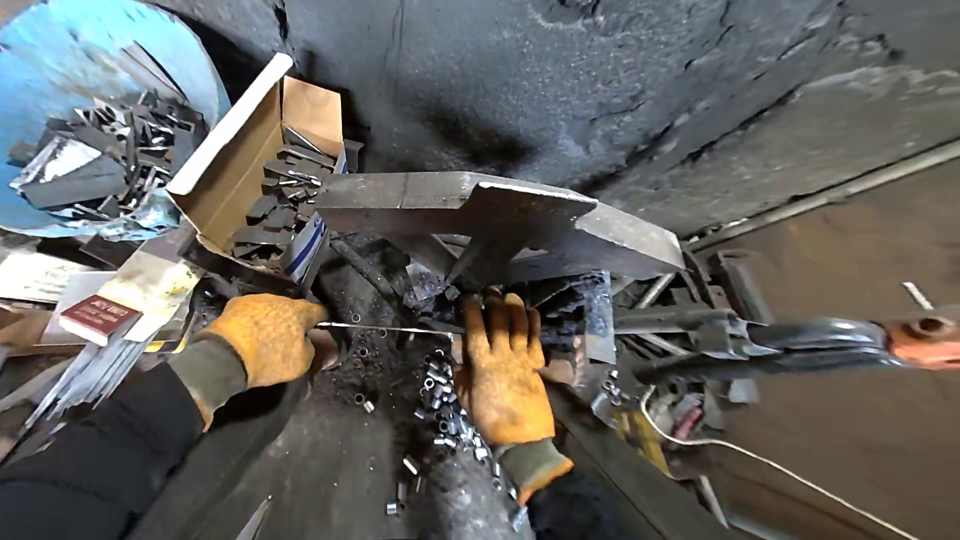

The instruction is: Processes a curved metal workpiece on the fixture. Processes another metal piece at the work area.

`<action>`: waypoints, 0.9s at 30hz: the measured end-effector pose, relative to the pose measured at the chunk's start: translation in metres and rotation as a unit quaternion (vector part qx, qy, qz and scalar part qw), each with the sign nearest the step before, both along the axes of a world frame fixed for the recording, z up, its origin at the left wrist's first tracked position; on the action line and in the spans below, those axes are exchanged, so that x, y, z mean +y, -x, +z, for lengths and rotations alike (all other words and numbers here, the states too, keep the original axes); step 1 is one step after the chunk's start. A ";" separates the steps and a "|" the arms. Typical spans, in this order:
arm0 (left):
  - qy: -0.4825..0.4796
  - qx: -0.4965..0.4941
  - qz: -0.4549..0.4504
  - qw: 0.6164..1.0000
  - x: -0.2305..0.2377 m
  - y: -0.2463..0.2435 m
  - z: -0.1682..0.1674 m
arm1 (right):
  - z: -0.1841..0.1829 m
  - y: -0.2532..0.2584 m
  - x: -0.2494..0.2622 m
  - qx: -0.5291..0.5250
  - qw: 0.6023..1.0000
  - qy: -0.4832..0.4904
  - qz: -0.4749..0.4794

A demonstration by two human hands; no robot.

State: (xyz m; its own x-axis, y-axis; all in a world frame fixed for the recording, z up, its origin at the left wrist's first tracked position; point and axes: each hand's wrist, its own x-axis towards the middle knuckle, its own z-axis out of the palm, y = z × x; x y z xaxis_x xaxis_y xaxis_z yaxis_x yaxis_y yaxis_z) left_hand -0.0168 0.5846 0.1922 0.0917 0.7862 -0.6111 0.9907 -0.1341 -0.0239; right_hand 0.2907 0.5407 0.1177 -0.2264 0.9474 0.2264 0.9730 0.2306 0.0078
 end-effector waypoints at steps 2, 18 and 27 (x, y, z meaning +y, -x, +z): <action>0.017 0.000 0.003 1.000 0.007 0.000 -0.002 | -0.001 0.003 0.000 -0.004 1.000 0.004 -0.015; -0.082 -0.041 0.243 0.966 -0.072 -0.040 -0.026 | 0.012 0.013 0.007 0.001 0.998 0.035 -0.046; -0.067 -0.063 0.174 0.980 -0.056 -0.021 -0.018 | 0.022 0.010 -0.007 0.032 0.999 -0.002 -0.011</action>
